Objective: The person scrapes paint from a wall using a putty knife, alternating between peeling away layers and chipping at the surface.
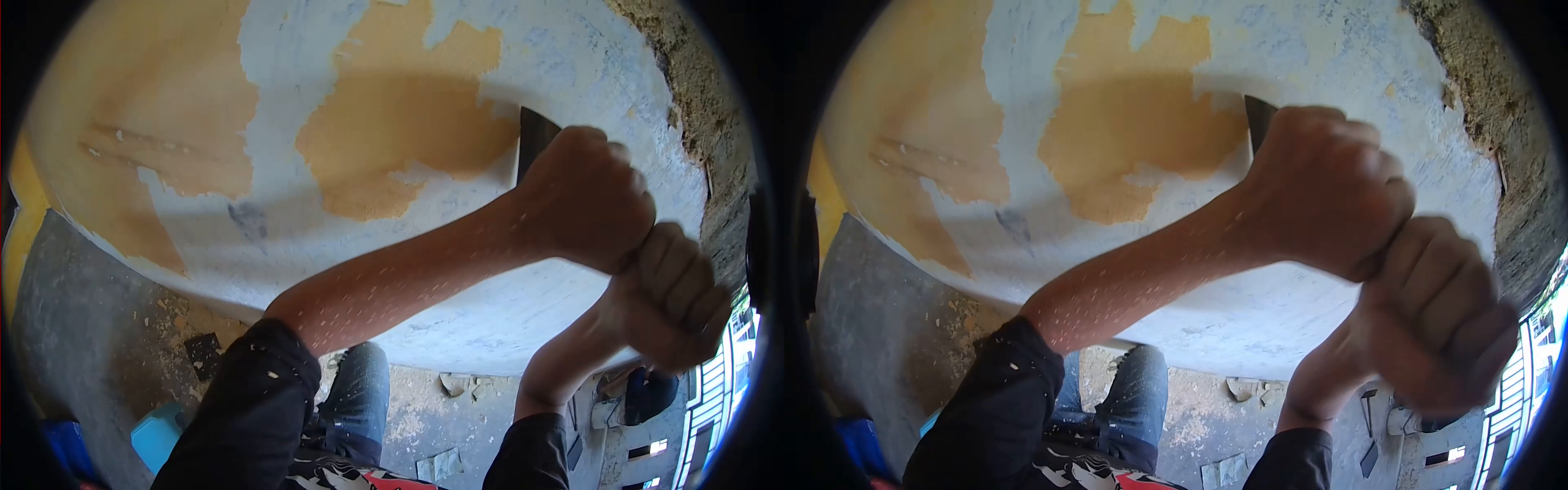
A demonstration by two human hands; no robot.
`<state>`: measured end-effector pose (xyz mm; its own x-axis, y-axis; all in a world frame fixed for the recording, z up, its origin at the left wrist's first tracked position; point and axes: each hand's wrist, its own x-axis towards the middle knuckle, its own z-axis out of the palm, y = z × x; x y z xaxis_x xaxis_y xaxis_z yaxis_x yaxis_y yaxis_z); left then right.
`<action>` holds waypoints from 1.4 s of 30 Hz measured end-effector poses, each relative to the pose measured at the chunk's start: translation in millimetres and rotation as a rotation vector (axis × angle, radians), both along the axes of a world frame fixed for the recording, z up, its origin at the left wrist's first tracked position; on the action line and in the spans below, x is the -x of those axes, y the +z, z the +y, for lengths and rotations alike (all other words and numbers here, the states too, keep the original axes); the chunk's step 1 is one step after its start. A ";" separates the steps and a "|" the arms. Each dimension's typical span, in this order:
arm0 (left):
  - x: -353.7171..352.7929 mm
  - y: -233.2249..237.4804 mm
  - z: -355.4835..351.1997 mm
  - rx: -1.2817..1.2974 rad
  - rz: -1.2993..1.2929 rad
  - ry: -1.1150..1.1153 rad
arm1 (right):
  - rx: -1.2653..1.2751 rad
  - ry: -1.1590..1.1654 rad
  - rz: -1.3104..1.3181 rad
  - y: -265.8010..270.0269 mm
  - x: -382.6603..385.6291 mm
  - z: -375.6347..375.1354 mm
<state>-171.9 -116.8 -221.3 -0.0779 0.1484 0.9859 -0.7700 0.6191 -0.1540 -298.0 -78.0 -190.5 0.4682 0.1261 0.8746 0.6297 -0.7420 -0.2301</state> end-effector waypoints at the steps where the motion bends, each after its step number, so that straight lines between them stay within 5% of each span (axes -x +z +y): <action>1: -1.2 -7.2 0.0 0.100 0.024 -0.039 | 0.017 -0.004 -0.012 -4.4 -6.2 3.7; 6: 6.3 10.1 8.4 -0.075 0.017 0.023 | -0.220 0.074 -0.036 18.0 8.3 3.2; 11: 10.7 9.0 1.9 -0.021 -0.029 0.037 | 0.027 0.111 0.062 6.9 20.9 -11.2; 14: 25.0 3.9 2.9 -0.117 -0.005 0.018 | -0.110 0.114 0.139 18.0 26.7 -13.8; 19: 15.8 -6.8 -13.3 -0.102 -0.005 0.084 | -0.225 0.061 -0.273 -7.6 9.1 -39.3; 26: 14.7 -4.7 1.9 -0.151 -0.060 0.085 | -0.222 0.157 -0.114 -5.4 12.2 -20.6; 28: 3.0 -17.6 -7.4 -0.087 0.003 0.066 | 0.025 0.113 -0.185 -16.0 -2.4 -43.7; 42: 13.9 -0.1 5.7 -0.143 -0.033 0.091 | -0.170 0.174 0.105 10.7 26.8 -10.4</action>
<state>-185.8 -111.0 -221.4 -0.1169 -0.0022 0.9931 -0.8200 0.5644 -0.0952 -324.7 -88.4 -179.8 0.5419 0.0687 0.8376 0.7106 -0.5696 -0.4130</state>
